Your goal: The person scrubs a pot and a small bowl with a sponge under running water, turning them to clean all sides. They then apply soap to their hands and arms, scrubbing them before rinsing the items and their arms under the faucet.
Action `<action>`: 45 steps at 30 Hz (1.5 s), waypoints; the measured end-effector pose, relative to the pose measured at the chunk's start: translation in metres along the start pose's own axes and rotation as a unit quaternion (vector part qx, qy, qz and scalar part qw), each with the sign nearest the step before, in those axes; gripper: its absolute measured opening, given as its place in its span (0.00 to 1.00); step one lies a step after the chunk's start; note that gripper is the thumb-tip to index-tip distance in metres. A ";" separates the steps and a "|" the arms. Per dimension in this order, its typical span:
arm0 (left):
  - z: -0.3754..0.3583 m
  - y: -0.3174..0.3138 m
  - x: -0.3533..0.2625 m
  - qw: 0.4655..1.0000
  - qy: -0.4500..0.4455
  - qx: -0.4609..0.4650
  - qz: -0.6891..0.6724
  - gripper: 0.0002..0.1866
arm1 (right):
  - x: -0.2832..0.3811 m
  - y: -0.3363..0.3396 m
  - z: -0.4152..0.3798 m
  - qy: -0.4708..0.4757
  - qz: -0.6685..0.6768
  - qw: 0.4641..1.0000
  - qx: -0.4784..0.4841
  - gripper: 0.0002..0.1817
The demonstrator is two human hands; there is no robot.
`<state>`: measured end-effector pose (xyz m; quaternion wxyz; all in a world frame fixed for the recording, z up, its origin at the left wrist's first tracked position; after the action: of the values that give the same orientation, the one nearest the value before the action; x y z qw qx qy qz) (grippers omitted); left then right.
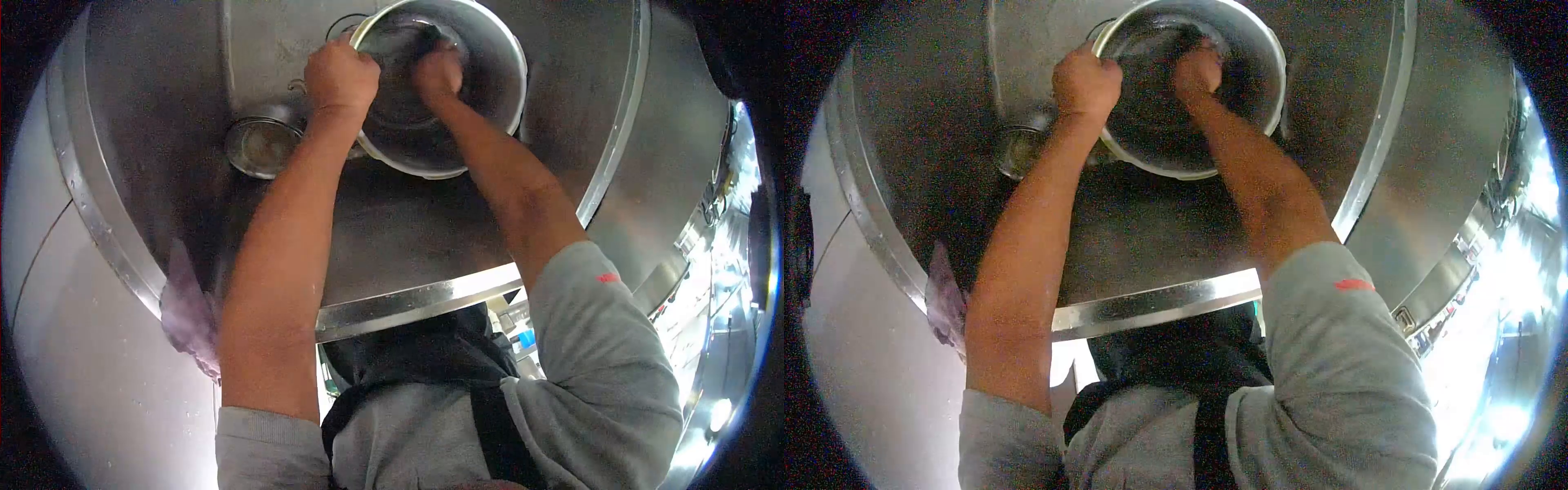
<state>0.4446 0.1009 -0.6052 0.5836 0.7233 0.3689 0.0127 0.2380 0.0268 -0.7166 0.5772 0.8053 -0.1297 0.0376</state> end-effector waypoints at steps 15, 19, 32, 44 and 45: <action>-0.008 -0.013 0.041 0.916 0.210 -0.180 -0.291 0.18 | 0.116 0.277 -0.066 0.221 0.098 0.965 0.103 0.26; -0.031 0.020 0.020 0.901 0.200 -0.257 -0.287 0.27 | 0.150 0.455 -0.065 0.383 0.117 0.891 -0.212 0.22; 0.130 0.167 -0.143 0.553 -0.059 0.331 -0.762 0.24 | 0.245 0.339 -0.012 0.264 0.569 0.661 0.411 0.18; 0.097 0.197 -0.108 0.630 -0.107 -0.038 -0.768 0.19 | 0.356 0.238 0.001 0.149 0.711 0.036 0.687 0.16; 0.116 0.196 -0.099 0.647 -0.110 -0.073 -0.751 0.15 | 0.353 0.234 0.016 0.296 0.773 0.270 0.492 0.15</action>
<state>0.5268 -0.0597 -0.4341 0.4806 0.1500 0.7164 -0.4829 0.5173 -0.1165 -0.4325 -0.2312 0.3897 -0.4680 0.7587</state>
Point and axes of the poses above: each hand's wrist, its own z-axis towards the middle knuckle, its own y-axis out of the back of the hand, x = y × z, the point moved 5 cm from there along z, towards the middle knuckle, and after that the axes turned 13 degrees about z, right-handed, at the moved point
